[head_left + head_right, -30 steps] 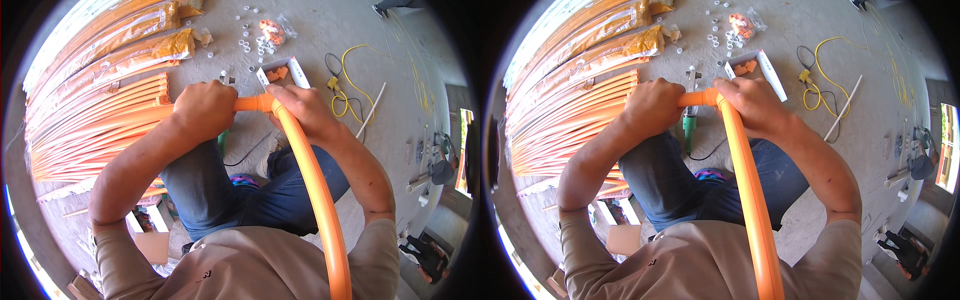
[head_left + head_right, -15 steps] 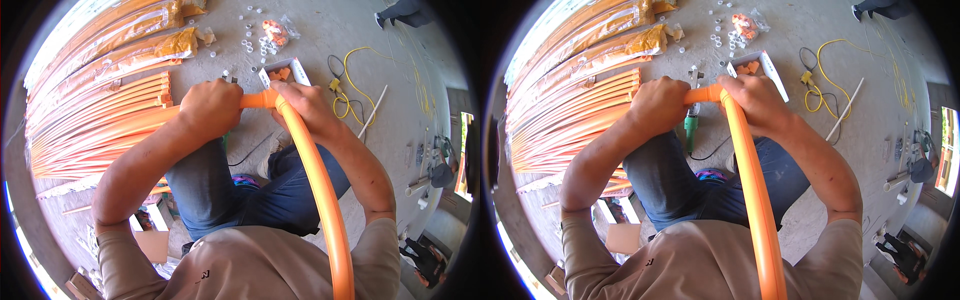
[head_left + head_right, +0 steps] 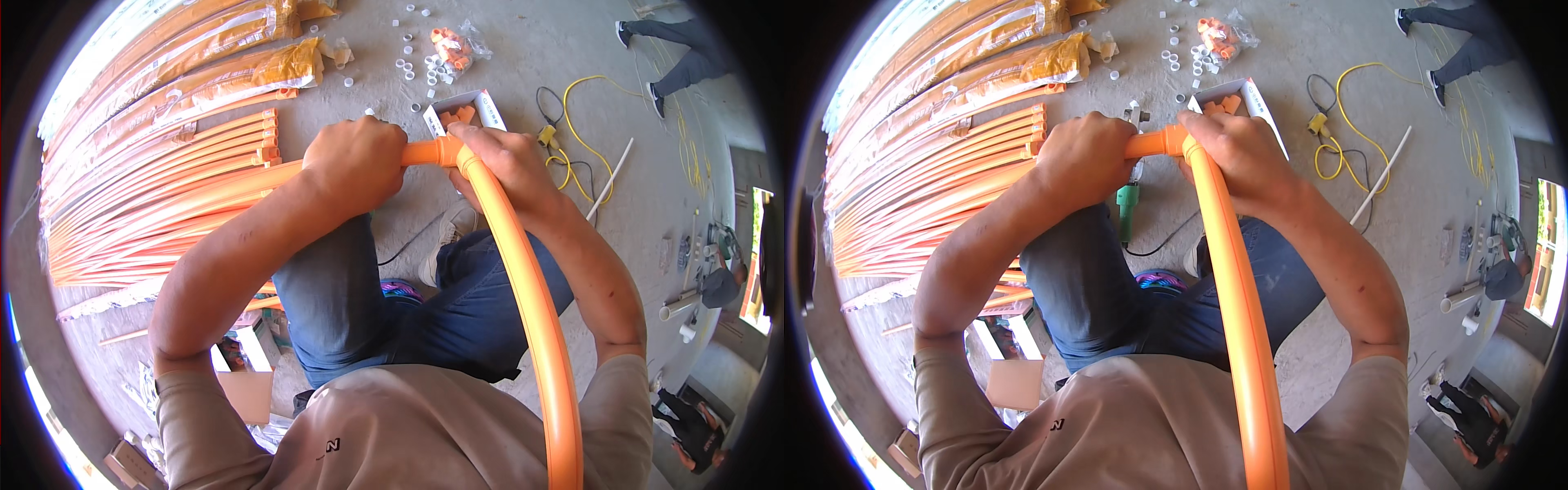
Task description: The person measures an orange pipe with a tape measure, cuts it using a pipe cutter, and then joins it to another pipe segment using a T-junction connector and a heating tool.
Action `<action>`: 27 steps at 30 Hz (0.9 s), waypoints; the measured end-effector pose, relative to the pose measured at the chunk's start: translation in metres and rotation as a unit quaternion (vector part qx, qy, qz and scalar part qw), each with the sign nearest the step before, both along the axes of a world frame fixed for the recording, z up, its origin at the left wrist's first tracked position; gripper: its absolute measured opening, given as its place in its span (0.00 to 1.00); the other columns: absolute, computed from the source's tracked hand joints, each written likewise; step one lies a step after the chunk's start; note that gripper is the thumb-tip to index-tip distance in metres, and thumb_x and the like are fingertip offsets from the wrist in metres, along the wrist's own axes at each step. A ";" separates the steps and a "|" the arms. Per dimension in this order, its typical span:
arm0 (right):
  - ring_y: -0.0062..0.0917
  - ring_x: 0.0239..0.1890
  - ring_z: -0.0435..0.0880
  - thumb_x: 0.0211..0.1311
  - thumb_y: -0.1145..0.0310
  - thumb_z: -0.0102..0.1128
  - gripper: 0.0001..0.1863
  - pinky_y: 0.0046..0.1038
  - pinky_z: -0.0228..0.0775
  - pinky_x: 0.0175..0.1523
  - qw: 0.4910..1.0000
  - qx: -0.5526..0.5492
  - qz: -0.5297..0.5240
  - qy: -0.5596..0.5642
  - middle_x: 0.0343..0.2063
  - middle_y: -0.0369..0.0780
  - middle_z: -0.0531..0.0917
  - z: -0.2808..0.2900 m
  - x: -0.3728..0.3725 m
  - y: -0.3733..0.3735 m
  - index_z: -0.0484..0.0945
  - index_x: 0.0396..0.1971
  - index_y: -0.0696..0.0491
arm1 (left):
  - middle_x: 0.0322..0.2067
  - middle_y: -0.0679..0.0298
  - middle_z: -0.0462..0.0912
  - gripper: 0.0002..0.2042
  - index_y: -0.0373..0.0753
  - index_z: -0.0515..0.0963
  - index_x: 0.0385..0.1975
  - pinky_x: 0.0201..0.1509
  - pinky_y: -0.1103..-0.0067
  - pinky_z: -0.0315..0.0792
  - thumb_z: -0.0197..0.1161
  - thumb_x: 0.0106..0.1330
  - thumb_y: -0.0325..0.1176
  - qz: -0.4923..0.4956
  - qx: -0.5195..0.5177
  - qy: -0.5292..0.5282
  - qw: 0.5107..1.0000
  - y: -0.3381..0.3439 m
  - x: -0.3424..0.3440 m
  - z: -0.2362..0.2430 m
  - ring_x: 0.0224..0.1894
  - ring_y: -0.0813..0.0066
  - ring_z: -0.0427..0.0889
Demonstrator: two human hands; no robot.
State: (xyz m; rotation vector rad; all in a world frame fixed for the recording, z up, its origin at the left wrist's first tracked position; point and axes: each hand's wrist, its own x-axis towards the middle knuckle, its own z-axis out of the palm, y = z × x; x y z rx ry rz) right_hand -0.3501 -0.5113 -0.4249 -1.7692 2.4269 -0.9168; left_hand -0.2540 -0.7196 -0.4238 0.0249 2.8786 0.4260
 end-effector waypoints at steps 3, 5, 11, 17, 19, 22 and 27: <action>0.40 0.26 0.87 0.47 0.76 0.72 0.26 0.31 0.79 0.34 1.000 0.020 -0.007 -0.003 0.27 0.49 0.85 -0.001 0.002 0.001 0.78 0.49 0.65 | 0.30 0.53 0.86 0.09 0.40 0.84 0.33 0.40 0.61 0.81 0.63 0.62 0.37 -0.002 -0.001 0.015 1.000 -0.001 0.000 -0.007 0.35 0.52 0.87; 0.40 0.27 0.87 0.46 0.76 0.73 0.26 0.31 0.79 0.34 1.000 0.011 -0.007 0.003 0.27 0.49 0.85 -0.004 0.001 0.003 0.78 0.49 0.65 | 0.27 0.54 0.85 0.09 0.42 0.84 0.34 0.38 0.60 0.81 0.64 0.62 0.39 -0.004 -0.002 0.029 1.000 0.000 0.000 -0.012 0.33 0.52 0.87; 0.40 0.27 0.87 0.47 0.75 0.74 0.25 0.31 0.79 0.33 1.000 0.012 -0.005 0.002 0.27 0.48 0.85 -0.004 0.002 0.002 0.78 0.48 0.64 | 0.28 0.54 0.86 0.09 0.42 0.84 0.34 0.39 0.60 0.81 0.64 0.62 0.39 -0.003 -0.003 0.010 1.000 0.001 -0.001 -0.012 0.34 0.52 0.87; 0.39 0.26 0.86 0.48 0.76 0.74 0.24 0.31 0.78 0.33 1.000 0.007 -0.009 -0.006 0.26 0.48 0.85 -0.007 0.002 0.003 0.78 0.48 0.64 | 0.28 0.55 0.86 0.09 0.42 0.84 0.33 0.39 0.60 0.81 0.63 0.63 0.39 -0.002 -0.001 0.033 0.999 0.002 -0.002 -0.010 0.34 0.52 0.87; 0.39 0.26 0.86 0.49 0.76 0.74 0.24 0.31 0.78 0.33 1.000 0.014 -0.008 -0.004 0.26 0.48 0.85 -0.006 0.002 0.002 0.78 0.48 0.64 | 0.35 0.51 0.87 0.09 0.37 0.84 0.33 0.44 0.63 0.81 0.61 0.62 0.34 -0.006 0.002 -0.009 1.000 0.003 -0.003 -0.003 0.38 0.52 0.88; 0.39 0.26 0.86 0.49 0.75 0.74 0.24 0.31 0.78 0.33 1.000 0.021 -0.007 0.000 0.27 0.48 0.85 -0.008 0.003 0.002 0.78 0.48 0.64 | 0.35 0.51 0.87 0.09 0.37 0.84 0.34 0.44 0.63 0.81 0.60 0.62 0.34 -0.008 0.005 -0.008 1.000 0.002 -0.002 -0.004 0.39 0.52 0.88; 0.39 0.27 0.86 0.49 0.75 0.75 0.25 0.31 0.78 0.34 0.999 0.031 -0.008 -0.007 0.28 0.48 0.85 -0.009 0.003 0.001 0.78 0.49 0.64 | 0.36 0.50 0.87 0.09 0.37 0.84 0.36 0.45 0.63 0.81 0.60 0.63 0.33 -0.007 0.006 -0.021 1.000 0.002 -0.003 -0.003 0.40 0.52 0.88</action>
